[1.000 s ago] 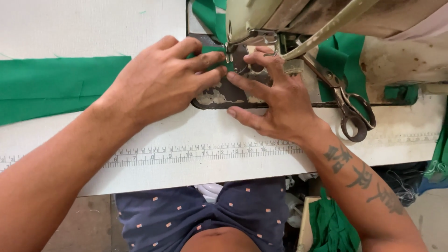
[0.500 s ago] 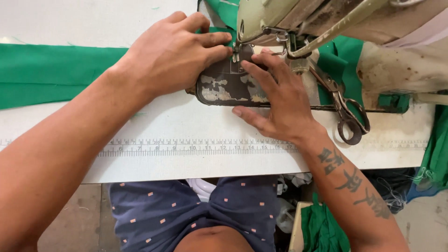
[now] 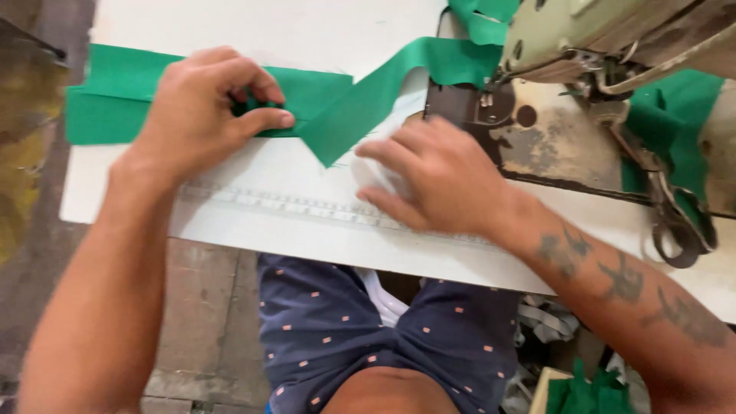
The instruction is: Folding and sewing green fabric strips using an industrial sewing machine
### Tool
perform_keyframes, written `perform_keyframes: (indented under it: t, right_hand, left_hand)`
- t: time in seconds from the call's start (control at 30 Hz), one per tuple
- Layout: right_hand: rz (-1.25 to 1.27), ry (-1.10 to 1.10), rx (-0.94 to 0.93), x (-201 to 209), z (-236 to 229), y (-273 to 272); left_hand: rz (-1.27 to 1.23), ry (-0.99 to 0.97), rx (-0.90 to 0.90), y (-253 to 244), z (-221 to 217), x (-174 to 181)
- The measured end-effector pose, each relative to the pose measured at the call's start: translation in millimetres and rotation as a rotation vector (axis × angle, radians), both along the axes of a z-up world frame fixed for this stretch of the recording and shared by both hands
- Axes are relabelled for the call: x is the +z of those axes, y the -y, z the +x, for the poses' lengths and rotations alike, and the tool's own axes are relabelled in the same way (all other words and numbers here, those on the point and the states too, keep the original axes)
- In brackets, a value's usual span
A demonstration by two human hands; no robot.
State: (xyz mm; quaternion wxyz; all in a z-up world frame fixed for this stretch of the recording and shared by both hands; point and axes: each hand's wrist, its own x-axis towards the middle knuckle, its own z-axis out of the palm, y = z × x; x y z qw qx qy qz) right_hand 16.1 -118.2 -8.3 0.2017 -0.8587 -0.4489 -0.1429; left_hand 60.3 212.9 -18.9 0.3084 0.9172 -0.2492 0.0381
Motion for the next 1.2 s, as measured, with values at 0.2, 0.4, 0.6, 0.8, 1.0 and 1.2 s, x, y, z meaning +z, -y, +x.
perform_keyframes:
  t: [0.2, 0.4, 0.6, 0.8, 1.0, 1.2]
  right_hand:
    - [-0.079, -0.298, -0.422, 25, 60, -26]
    - [0.202, -0.372, -0.186, 41, -45, 11]
    - [0.365, -0.206, -0.840, -8, -126, 59]
    - [0.215, -0.010, -0.994, -25, -150, 91]
    - [0.120, -0.049, -1.019, -21, -145, 82]
    - [0.234, -0.125, -1.152, -18, -155, 71]
  left_hand:
    - [-0.047, 0.004, 0.058, 6, 2, -3]
    - [-0.153, -0.011, 0.048, 11, -3, 14]
    - [-0.242, 0.286, -0.034, 128, -62, 9]
    - [-0.010, 0.464, -0.242, 175, -99, -9]
    - [0.034, 0.363, -0.320, 177, -94, 8]
    - [0.078, 0.289, -0.533, 229, -48, 11]
